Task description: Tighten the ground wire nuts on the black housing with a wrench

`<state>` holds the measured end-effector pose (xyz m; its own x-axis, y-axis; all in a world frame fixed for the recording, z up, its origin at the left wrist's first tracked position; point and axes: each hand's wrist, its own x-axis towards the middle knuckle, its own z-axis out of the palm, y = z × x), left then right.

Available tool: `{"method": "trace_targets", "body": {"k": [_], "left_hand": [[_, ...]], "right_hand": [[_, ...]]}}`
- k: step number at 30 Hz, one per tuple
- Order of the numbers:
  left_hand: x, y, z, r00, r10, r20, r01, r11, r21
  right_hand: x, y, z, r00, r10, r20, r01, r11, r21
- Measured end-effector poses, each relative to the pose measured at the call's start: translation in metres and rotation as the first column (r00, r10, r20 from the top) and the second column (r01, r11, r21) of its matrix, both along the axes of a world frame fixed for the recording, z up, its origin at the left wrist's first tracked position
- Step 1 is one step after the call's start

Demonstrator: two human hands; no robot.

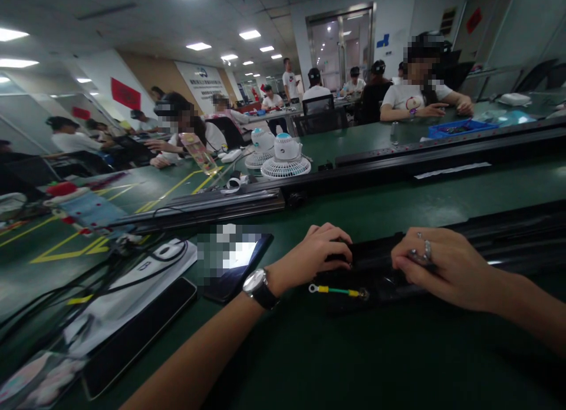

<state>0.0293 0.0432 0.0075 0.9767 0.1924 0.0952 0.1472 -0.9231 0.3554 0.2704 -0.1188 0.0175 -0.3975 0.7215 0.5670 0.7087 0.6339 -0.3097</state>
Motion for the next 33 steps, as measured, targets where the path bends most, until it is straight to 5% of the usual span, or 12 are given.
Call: {"method": "trace_targets", "body": {"k": [16, 33], "left_hand": [[-0.0041, 0.0071, -0.0010, 0.999, -0.018, 0.044, 0.027, 0.972, -0.234], [-0.0008, 0.0047, 0.0025, 0.999, -0.038, -0.026, 0.041, 0.993, 0.112]], "right_hand": [[0.0008, -0.0010, -0.0024, 1.000, 0.008, -0.001, -0.008, 0.996, -0.088], [-0.0010, 0.0011, -0.0039, 0.999, 0.032, 0.018, -0.032, 0.999, -0.036]]}}
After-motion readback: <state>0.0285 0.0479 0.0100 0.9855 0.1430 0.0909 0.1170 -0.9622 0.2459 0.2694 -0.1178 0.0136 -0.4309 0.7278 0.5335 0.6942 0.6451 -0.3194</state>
